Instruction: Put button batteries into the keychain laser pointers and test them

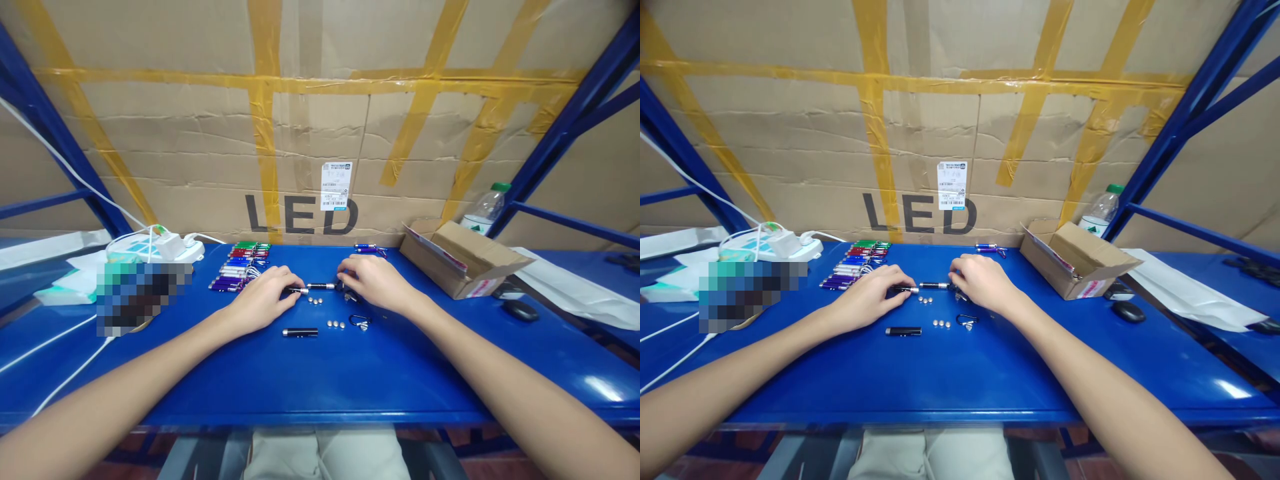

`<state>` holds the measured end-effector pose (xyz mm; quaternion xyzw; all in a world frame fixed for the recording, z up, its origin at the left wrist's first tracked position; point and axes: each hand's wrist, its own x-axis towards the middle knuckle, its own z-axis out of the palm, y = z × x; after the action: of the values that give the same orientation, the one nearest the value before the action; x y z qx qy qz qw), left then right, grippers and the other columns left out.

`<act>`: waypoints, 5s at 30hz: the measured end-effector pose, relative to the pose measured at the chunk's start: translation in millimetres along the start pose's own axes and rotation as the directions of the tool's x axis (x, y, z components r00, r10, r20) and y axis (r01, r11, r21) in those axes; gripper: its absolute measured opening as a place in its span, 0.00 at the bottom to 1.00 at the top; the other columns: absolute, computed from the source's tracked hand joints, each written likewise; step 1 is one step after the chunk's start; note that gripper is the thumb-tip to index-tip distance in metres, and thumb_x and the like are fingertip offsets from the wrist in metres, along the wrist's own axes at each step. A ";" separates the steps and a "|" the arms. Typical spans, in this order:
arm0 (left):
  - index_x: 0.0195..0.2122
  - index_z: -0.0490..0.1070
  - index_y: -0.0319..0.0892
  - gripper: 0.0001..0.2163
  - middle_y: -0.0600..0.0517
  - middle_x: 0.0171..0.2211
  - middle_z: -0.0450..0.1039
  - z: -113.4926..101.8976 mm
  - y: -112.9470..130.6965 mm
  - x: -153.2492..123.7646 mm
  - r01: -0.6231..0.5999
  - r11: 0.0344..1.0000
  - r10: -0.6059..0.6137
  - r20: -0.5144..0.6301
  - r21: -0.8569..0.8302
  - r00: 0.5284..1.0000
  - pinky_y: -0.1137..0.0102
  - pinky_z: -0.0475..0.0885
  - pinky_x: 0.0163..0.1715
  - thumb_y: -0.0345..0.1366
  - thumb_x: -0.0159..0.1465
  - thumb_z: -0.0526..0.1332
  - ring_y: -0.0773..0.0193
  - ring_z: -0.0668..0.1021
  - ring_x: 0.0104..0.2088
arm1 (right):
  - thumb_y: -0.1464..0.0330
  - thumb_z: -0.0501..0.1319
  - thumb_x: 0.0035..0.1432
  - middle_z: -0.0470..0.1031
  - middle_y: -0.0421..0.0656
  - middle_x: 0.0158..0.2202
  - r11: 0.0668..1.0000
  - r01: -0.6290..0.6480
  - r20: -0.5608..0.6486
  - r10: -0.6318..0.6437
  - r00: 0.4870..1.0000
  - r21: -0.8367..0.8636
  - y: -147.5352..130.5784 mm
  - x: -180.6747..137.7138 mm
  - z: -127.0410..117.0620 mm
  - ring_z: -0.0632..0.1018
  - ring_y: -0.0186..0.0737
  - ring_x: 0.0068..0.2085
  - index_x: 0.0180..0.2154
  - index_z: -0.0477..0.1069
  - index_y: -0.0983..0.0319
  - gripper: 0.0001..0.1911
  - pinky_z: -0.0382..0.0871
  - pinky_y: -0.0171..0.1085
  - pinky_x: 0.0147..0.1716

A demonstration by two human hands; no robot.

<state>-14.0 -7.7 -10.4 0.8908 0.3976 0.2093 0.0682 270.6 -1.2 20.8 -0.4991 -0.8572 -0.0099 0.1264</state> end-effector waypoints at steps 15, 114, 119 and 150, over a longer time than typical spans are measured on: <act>0.51 0.80 0.45 0.09 0.48 0.48 0.79 -1.0 1.5 0.7 0.022 1.000 -0.023 0.027 0.014 0.999 0.58 0.74 0.52 0.36 0.74 0.61 0.52 0.79 0.49 | 0.65 0.61 0.74 0.85 0.45 0.44 0.989 -0.138 0.001 0.138 0.990 -0.051 -0.5 1.5 -1.3 0.83 0.46 0.44 0.44 0.82 0.59 0.11 0.63 0.37 0.35; 0.45 0.80 0.45 0.13 0.47 0.43 0.80 -2.2 3.2 1.2 0.076 0.997 -0.076 -0.027 0.008 0.997 0.58 0.72 0.49 0.43 0.77 0.57 0.52 0.79 0.45 | 0.68 0.53 0.78 0.79 0.50 0.45 0.989 0.116 -0.008 -0.117 0.993 -0.094 24.4 9.8 30.7 0.74 0.48 0.43 0.42 0.72 0.61 0.12 0.63 0.43 0.47; 0.45 0.80 0.44 0.12 0.48 0.43 0.79 -2.3 3.8 1.0 0.079 0.997 -0.079 -0.036 -0.004 0.996 0.58 0.72 0.50 0.42 0.77 0.58 0.52 0.79 0.46 | 0.67 0.53 0.78 0.80 0.47 0.43 0.999 0.036 -0.037 -0.036 0.999 0.024 23.3 8.4 28.6 0.75 0.47 0.42 0.44 0.69 0.59 0.09 0.65 0.41 0.44; 0.56 0.74 0.46 0.15 0.49 0.44 0.76 -0.9 11.9 0.6 -0.081 0.973 0.041 -0.182 -0.217 0.982 0.60 0.72 0.49 0.47 0.75 0.64 0.55 0.78 0.45 | 0.58 0.63 0.73 0.81 0.42 0.40 0.594 0.238 -0.246 -0.070 0.967 0.768 -21.8 0.1 10.9 0.79 0.42 0.42 0.41 0.74 0.59 0.11 0.70 0.40 0.43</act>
<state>-5.9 -15.3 -5.9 0.8673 0.3482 0.3326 0.1259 249.6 -10.5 12.6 -0.3117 -0.7966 0.3119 0.4135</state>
